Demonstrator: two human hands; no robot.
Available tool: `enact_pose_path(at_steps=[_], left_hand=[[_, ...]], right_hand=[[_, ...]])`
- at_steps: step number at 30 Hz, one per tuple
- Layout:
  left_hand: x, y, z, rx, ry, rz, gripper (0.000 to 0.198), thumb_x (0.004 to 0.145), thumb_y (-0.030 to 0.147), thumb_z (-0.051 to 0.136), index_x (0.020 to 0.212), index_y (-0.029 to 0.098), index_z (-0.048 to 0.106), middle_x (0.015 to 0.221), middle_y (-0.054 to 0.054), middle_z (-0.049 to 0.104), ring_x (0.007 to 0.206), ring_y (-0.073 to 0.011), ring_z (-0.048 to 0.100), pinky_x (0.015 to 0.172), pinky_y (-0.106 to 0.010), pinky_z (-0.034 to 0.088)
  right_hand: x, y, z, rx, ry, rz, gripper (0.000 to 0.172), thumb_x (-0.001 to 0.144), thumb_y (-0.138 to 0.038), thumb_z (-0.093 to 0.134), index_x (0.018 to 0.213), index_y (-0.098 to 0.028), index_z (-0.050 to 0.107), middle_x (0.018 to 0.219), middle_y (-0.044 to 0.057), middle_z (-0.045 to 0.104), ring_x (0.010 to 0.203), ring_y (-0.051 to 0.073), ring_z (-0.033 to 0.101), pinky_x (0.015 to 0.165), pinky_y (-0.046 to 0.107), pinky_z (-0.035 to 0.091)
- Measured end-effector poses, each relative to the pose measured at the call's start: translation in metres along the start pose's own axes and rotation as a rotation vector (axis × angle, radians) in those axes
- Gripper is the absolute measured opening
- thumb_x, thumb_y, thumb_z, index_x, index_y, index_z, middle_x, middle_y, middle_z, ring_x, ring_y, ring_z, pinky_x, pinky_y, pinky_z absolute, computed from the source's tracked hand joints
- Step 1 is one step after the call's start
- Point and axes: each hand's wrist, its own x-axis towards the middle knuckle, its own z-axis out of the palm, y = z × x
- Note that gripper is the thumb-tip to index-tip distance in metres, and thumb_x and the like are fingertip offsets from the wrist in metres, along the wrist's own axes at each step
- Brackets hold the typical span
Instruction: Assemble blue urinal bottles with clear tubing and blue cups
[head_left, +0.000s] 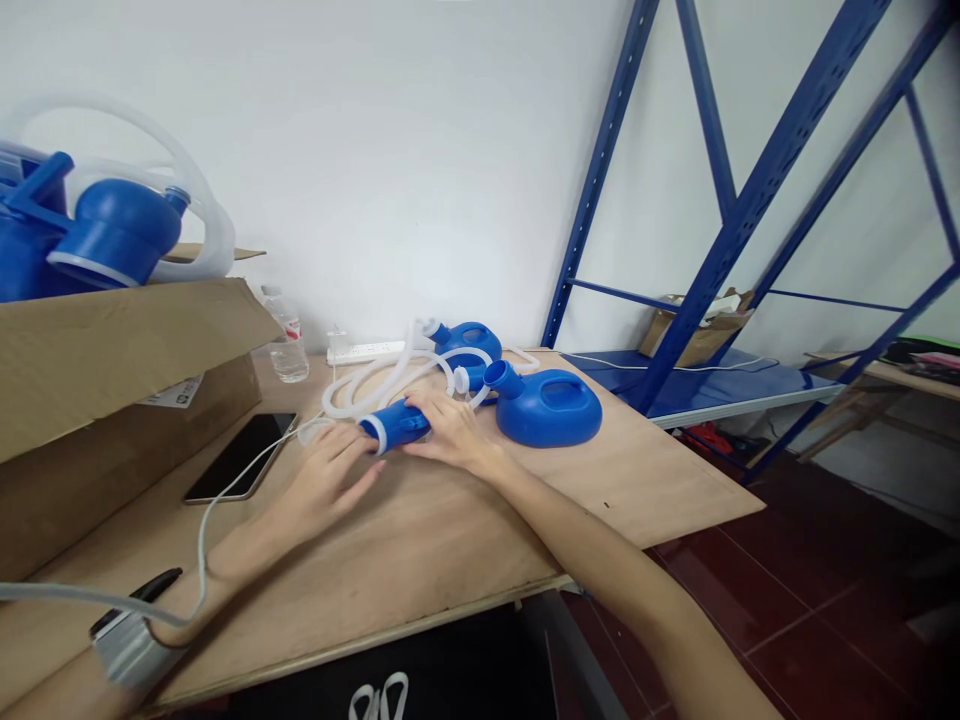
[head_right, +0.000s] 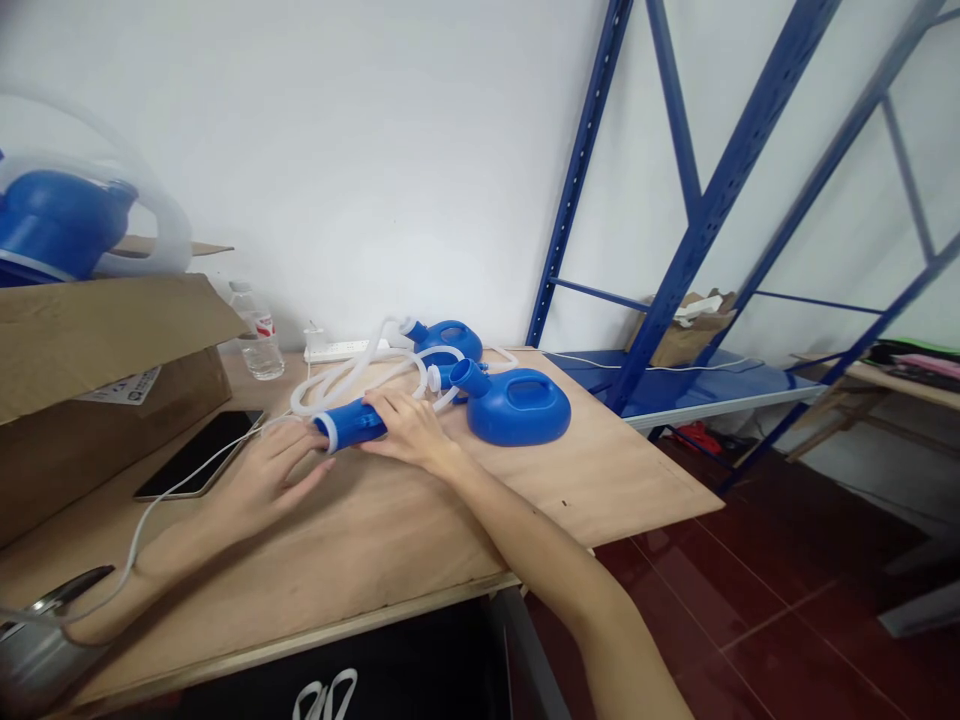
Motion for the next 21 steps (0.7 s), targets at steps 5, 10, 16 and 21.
enact_pose_path(at_steps=[5, 10, 16, 21], left_hand=[[0.004, -0.002, 0.0, -0.066, -0.069, -0.059, 0.028, 0.1, 0.035, 0.049, 0.077, 0.021, 0.058, 0.077, -0.004, 0.066, 0.075, -0.0199, 0.06, 0.078, -0.036, 0.049], [0.005, -0.002, -0.013, -0.153, -0.113, -0.091, 0.027, 0.098, 0.036, 0.051, 0.074, 0.022, 0.054, 0.075, -0.002, 0.063, 0.07, -0.0181, 0.056, 0.068, -0.031, 0.045], [0.003, -0.001, -0.012, -0.245, -0.175, -0.149, 0.031, 0.097, 0.04, 0.054, 0.072, 0.023, 0.053, 0.074, 0.0, 0.065, 0.069, -0.0165, 0.058, 0.067, -0.028, 0.045], [0.0, -0.016, -0.003, -0.032, -0.055, -0.204, 0.029, 0.096, 0.038, 0.052, 0.072, 0.023, 0.054, 0.069, 0.0, 0.065, 0.069, -0.0191, 0.061, 0.076, -0.033, 0.046]], right_hand=[[0.002, -0.007, 0.003, -0.023, -0.077, -0.1, 0.054, 0.088, -0.04, 0.076, 0.134, -0.018, 0.057, 0.139, 0.017, 0.064, 0.126, 0.031, 0.062, 0.1, 0.045, 0.055], [0.003, 0.002, 0.004, -0.028, -0.094, -0.166, 0.046, 0.089, -0.04, 0.074, 0.129, -0.019, 0.062, 0.141, 0.018, 0.062, 0.132, 0.031, 0.057, 0.105, 0.048, 0.053], [0.002, 0.015, -0.008, -0.063, -0.122, -0.177, 0.045, 0.088, -0.031, 0.075, 0.13, -0.02, 0.061, 0.139, 0.016, 0.062, 0.134, 0.032, 0.054, 0.107, 0.05, 0.052], [0.006, 0.009, 0.0, -0.136, -0.181, -0.27, 0.041, 0.096, -0.037, 0.066, 0.131, -0.016, 0.06, 0.14, 0.019, 0.061, 0.133, 0.032, 0.054, 0.109, 0.05, 0.049]])
